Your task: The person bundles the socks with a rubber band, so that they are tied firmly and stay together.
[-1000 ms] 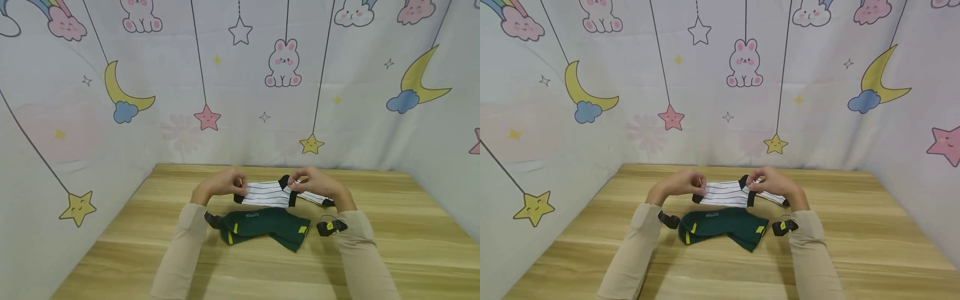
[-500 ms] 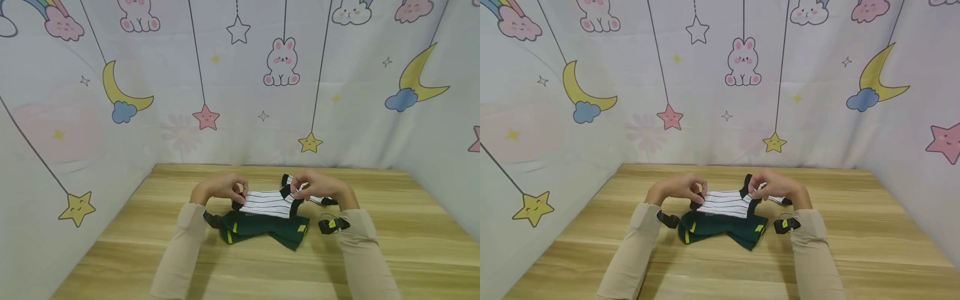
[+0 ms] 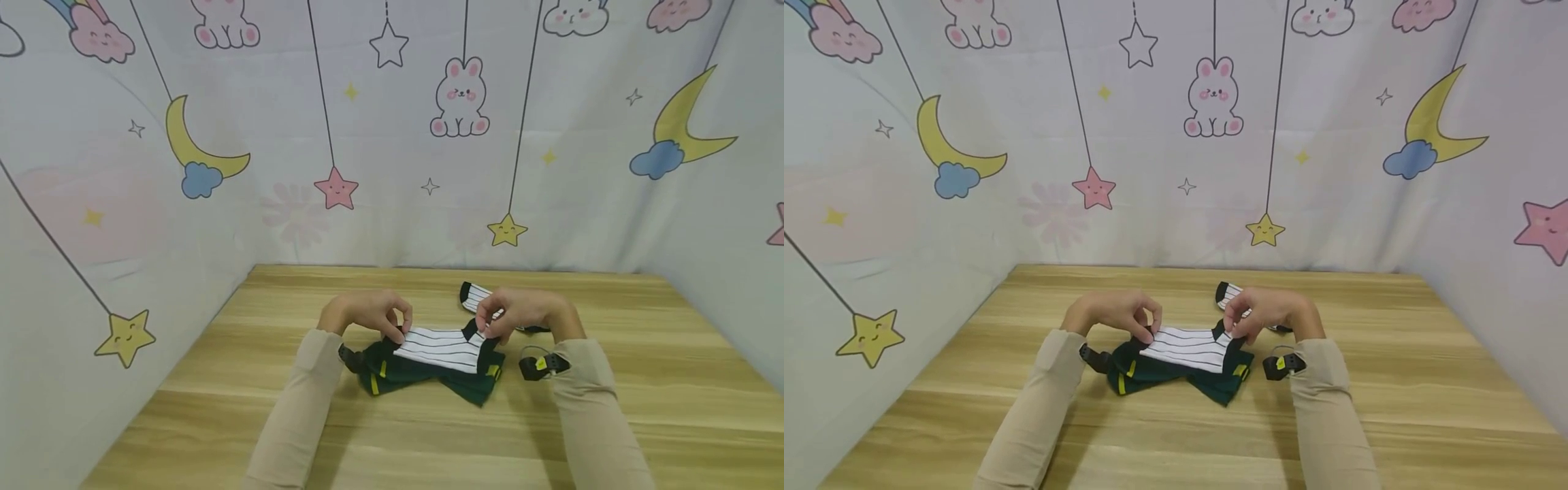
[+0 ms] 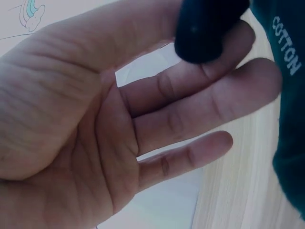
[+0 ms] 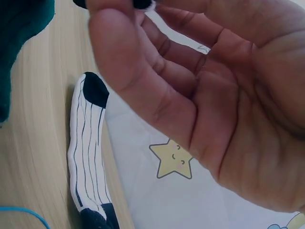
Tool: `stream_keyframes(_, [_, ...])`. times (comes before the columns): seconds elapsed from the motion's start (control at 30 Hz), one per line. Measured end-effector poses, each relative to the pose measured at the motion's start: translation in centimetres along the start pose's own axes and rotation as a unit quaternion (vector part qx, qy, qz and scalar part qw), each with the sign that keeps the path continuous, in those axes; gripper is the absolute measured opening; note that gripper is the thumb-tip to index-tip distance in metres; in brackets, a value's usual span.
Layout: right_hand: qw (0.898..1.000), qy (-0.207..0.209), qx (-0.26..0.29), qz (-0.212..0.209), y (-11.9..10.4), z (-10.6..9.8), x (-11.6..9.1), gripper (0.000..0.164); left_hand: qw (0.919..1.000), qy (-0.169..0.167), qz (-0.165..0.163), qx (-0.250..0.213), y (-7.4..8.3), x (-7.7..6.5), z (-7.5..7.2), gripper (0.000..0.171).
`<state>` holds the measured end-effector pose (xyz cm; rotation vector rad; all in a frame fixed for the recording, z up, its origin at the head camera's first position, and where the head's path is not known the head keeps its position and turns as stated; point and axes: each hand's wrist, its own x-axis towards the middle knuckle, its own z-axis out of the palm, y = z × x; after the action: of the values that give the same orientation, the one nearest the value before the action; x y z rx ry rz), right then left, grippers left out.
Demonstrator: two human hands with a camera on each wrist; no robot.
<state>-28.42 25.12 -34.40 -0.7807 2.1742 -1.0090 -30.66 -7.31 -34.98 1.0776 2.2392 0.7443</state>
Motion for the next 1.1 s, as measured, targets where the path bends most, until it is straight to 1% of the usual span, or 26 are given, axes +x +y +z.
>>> stream_keyframes(0.1, [1.000,-0.005,0.005,0.019,0.1,0.3,0.0,0.007,1.0000,-0.007,-0.003,0.001,-0.2,0.1,0.3,0.008])
stream_keyframes(0.2, [0.999,-0.009,0.009,0.038,0.2,0.6,0.0,0.008,0.9998,-0.015,-0.008,-0.007,-0.2,0.1,0.6,0.008])
stream_keyframes(0.3, [0.998,-0.013,0.018,0.059,0.1,0.9,0.0,0.006,0.9996,-0.020,-0.016,-0.010,-0.2,0.2,0.8,0.008])
stream_keyframes(0.53, [0.991,-0.034,0.047,0.118,0.1,1.6,0.4,0.005,0.9984,-0.041,-0.040,-0.004,-0.2,0.6,1.4,0.007])
stream_keyframes(0.73, [0.988,-0.036,0.030,0.146,0.2,1.9,0.8,0.006,0.9953,-0.066,-0.071,0.005,-0.2,0.6,1.7,0.007])
stream_keyframes(0.87, [0.986,-0.036,0.014,0.163,0.1,1.9,1.2,0.007,0.9921,-0.087,-0.090,0.010,0.0,0.5,1.5,0.008])
stream_keyframes(0.93, [0.985,-0.033,0.006,0.171,0.0,1.8,1.3,0.007,0.9910,-0.096,-0.092,0.011,0.1,0.5,1.3,0.009])
stream_keyframes(1.1, [0.983,-0.029,0.000,0.179,-0.4,1.4,1.2,0.010,0.9898,-0.104,-0.097,0.010,0.3,0.5,0.6,0.012])
